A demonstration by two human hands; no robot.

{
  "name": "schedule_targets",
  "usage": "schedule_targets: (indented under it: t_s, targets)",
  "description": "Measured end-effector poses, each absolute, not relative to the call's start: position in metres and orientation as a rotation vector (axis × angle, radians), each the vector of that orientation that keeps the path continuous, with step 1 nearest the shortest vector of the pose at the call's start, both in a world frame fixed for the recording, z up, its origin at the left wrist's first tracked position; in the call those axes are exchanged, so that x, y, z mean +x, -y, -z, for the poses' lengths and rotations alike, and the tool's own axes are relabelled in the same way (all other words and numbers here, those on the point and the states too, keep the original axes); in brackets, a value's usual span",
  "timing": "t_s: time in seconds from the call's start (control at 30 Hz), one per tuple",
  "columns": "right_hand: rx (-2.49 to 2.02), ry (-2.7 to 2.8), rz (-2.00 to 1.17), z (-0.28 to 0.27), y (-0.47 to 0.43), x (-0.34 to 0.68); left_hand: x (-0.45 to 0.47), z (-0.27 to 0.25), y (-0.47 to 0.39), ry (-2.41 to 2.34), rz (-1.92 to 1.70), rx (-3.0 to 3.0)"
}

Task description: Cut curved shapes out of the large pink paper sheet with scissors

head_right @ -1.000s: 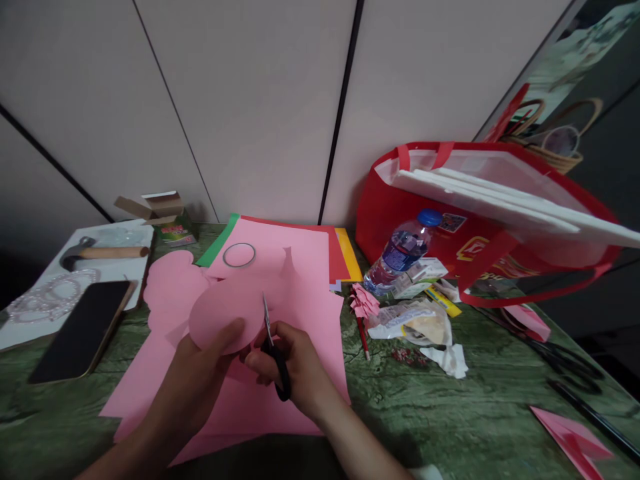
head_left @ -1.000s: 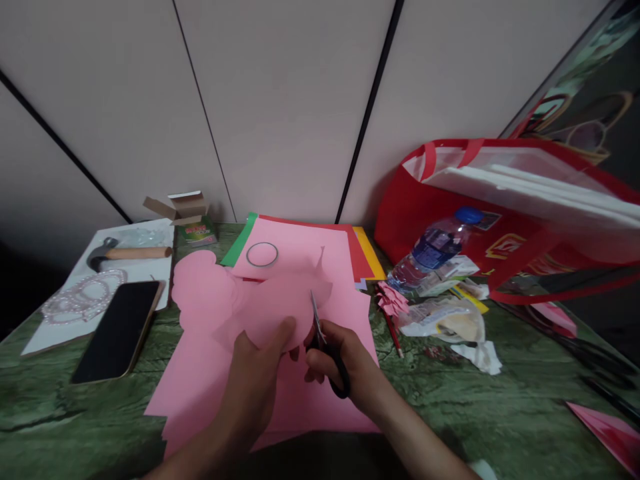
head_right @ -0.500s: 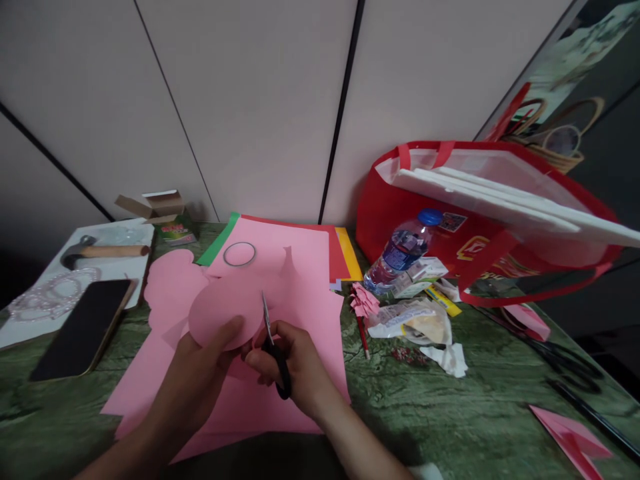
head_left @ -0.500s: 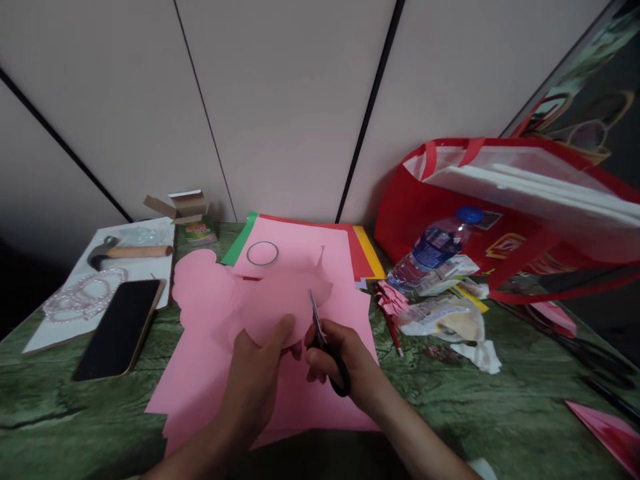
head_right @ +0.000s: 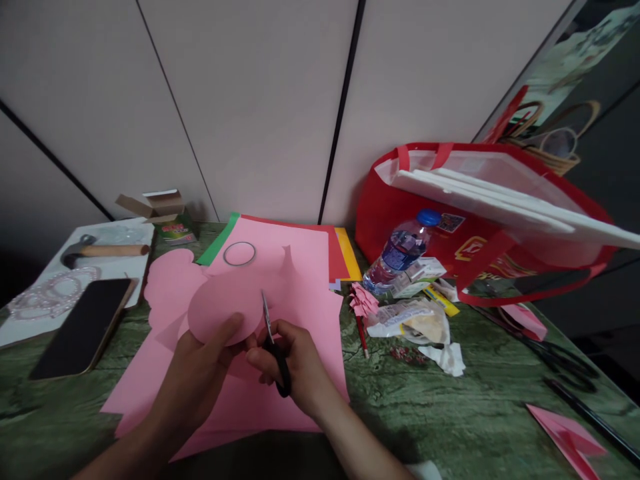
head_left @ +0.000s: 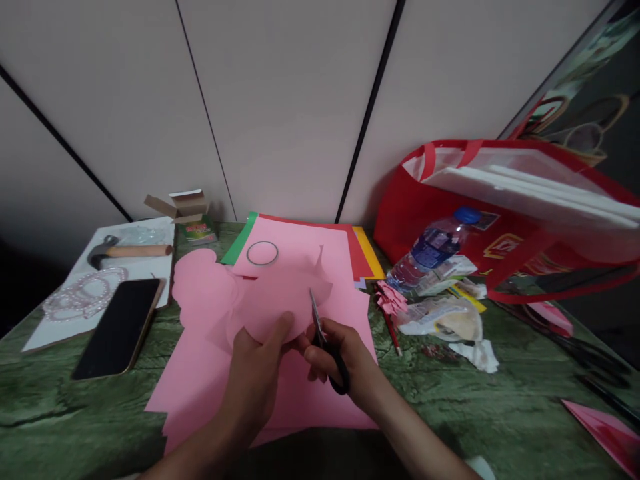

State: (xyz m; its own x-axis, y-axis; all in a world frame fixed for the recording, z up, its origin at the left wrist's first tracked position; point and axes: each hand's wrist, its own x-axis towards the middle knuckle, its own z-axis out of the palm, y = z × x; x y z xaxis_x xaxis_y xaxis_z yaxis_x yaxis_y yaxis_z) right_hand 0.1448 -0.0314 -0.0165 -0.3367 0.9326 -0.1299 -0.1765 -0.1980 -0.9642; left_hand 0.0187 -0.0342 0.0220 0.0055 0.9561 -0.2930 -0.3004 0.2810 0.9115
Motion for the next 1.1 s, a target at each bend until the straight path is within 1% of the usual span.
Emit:
schedule_targets:
  t_s: [0.23, 0.57, 0.77, 0.87, 1.1]
  targets:
    - [-1.014, 1.185, -1.673, 0.0157, 0.0318, 0.1444, 0.0186, -0.0202, 0.0337, -1.061, -1.157, 0.754]
    - [-0.988, 1.183, -1.694, 0.0124, 0.0305, 0.1418, 0.0142, -0.021, 0.0303, -1.425, -1.088, 0.943]
    - [-0.846, 1.248, -1.666, 0.0085, 0.0287, 0.1428, 0.0142, -0.0235, 0.0283, -1.477, -1.004, 1.006]
    - [-0.858, 1.24, -1.665, 0.0105, 0.0285, 0.1439, 0.0135, -0.0241, 0.0276, -1.501, -0.956, 1.053]
    - [-0.836, 1.247, -1.665, 0.0118, 0.0284, 0.1443, 0.0128, -0.0211, 0.0279, -1.497, -0.97, 1.004]
